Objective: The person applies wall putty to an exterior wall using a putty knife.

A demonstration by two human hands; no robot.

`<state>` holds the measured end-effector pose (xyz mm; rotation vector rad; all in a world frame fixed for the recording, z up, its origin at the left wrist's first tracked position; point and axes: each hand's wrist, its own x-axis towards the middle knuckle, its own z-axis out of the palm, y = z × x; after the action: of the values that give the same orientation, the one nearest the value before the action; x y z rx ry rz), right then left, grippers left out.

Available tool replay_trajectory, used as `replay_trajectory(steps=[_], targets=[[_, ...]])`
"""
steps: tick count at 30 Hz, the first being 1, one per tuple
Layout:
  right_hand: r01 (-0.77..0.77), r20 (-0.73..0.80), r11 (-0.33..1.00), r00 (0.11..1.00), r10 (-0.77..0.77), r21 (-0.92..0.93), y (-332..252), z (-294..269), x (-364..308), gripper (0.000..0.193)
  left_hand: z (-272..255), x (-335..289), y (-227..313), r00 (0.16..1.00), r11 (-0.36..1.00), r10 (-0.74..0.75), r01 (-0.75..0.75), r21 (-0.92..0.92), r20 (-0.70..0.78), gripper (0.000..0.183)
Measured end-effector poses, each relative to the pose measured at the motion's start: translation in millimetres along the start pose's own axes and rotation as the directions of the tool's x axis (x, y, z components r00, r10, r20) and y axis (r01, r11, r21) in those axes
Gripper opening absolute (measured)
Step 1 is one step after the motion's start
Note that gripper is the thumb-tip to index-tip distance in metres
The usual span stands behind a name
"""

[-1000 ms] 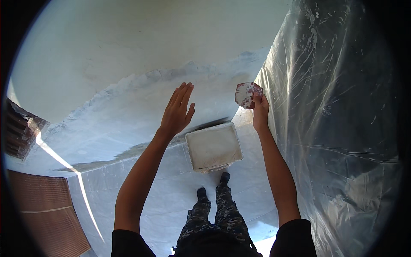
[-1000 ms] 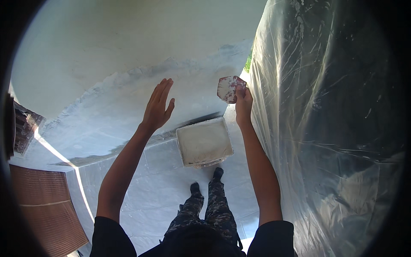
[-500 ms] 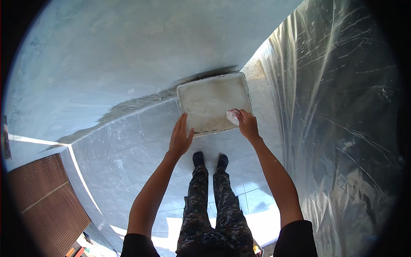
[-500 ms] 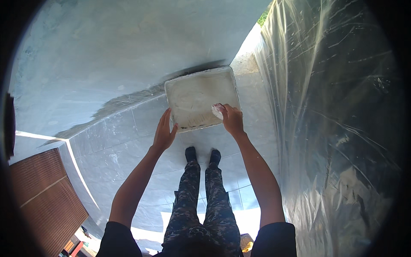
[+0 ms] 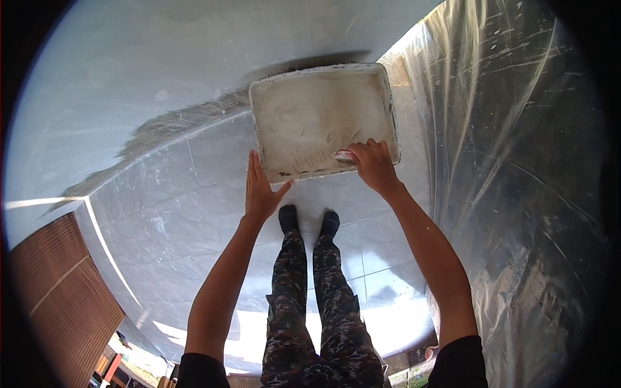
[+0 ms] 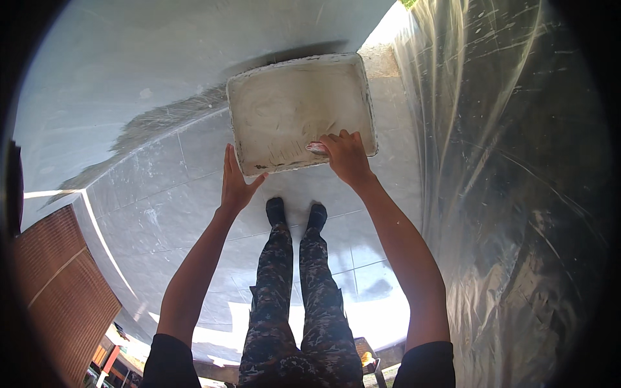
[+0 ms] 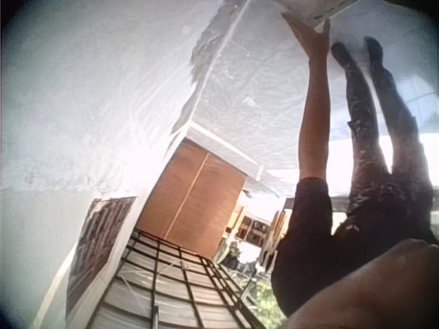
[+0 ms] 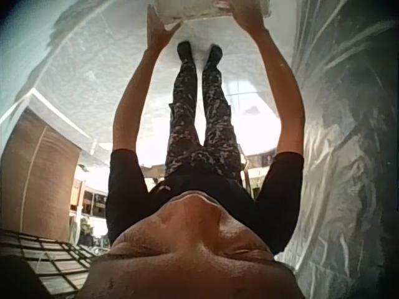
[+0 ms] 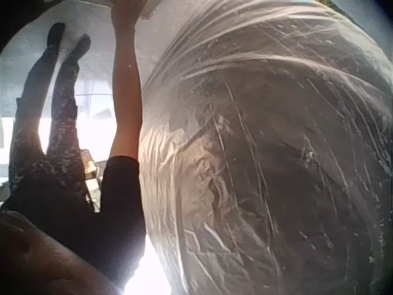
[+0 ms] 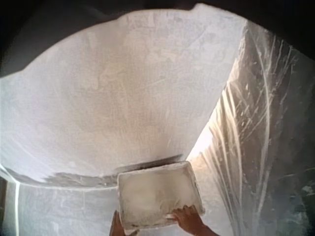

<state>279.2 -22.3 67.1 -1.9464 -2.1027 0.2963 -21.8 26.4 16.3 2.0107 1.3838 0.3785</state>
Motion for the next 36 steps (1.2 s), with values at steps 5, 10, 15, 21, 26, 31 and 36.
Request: replay_trajectory(steps=[5,10,15,21,26,31,36], targets=[[0.045,-0.045,0.999,0.998,-0.044,0.021,5,1,-1,0.010,12,1,-8,1.000,0.996,-0.007,0.008,-0.086,0.012,0.115],[-0.008,0.089,0.997,0.996,0.001,0.078,8,-1,1,0.010,17,-2,-9,1.000,0.985,-0.029,0.028,-0.168,0.002,0.115],[0.008,0.259,0.988,0.965,-0.048,0.156,22,-3,22,0.012,16,-1,-6,1.000,0.985,-0.023,0.023,-0.168,0.001,0.113],[-0.174,0.510,0.946,0.860,0.010,0.275,26,-13,49,0.015,13,0,-6,0.999,0.993,-0.020,0.024,-0.117,0.030,0.112],[-0.279,0.593,0.888,0.805,0.009,0.365,38,-17,57,0.019,13,0,-5,0.999,0.988,-0.038,0.043,-0.148,0.038,0.112],[-0.330,0.610,0.853,0.792,0.017,0.404,50,-16,64,0.021,13,-1,-5,0.998,0.983,-0.043,0.051,-0.178,0.043,0.112],[-0.488,0.606,0.764,0.779,0.162,0.423,73,-8,57,0.023,13,-2,-4,0.998,0.988,-0.053,0.058,-0.146,0.039,0.115]])
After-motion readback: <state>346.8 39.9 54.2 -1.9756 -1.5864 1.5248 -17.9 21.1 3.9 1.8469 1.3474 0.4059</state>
